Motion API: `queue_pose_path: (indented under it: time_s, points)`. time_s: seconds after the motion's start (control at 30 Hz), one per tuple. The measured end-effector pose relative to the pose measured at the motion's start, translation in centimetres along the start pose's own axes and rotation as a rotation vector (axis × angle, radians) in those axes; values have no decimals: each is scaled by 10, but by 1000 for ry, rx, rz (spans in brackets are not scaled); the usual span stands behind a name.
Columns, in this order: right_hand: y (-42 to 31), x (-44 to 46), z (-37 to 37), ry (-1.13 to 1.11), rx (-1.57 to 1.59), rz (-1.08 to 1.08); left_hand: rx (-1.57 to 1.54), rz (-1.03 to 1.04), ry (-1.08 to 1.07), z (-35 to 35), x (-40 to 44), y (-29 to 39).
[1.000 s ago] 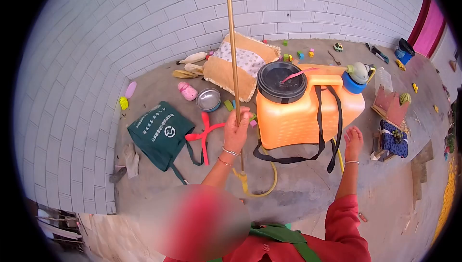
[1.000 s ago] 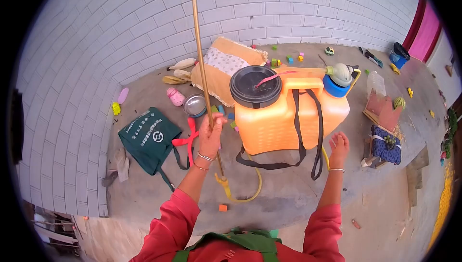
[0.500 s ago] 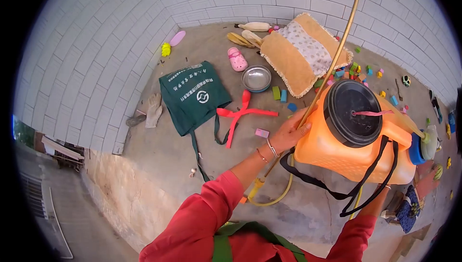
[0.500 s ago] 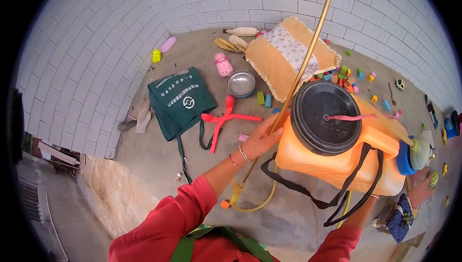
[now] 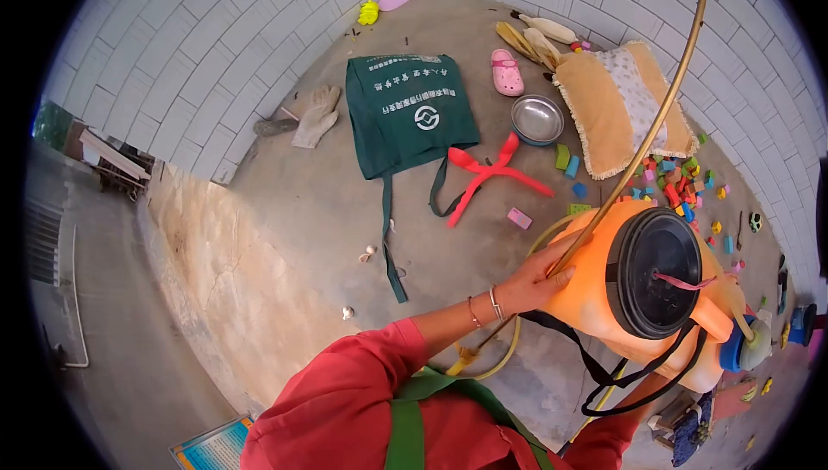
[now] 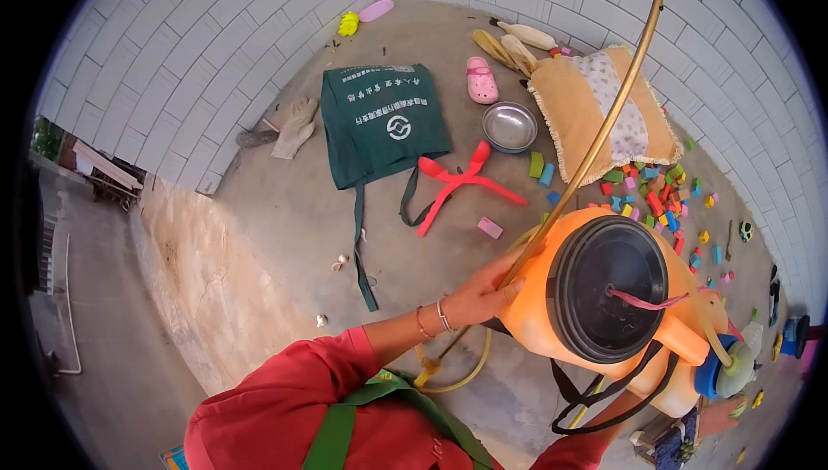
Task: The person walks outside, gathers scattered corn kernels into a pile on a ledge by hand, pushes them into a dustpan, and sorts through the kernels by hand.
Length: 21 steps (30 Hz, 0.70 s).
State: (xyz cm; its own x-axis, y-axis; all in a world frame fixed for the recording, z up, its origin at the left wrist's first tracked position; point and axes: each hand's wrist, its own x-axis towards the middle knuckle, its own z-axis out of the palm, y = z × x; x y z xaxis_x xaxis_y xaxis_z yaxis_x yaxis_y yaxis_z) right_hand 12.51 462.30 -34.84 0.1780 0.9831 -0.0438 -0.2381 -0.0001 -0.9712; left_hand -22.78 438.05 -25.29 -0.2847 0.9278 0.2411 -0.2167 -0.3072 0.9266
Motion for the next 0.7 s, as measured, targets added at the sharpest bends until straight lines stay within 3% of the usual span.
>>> queue_pose_path:
  time_s: [0.33,0.7]
  points:
    - [3,-147,91,-128,-33,123,18,133,297,-92,-102,87]
    - [13,-294,219,-270,-110,165,21,135,404,-244,-195,158]
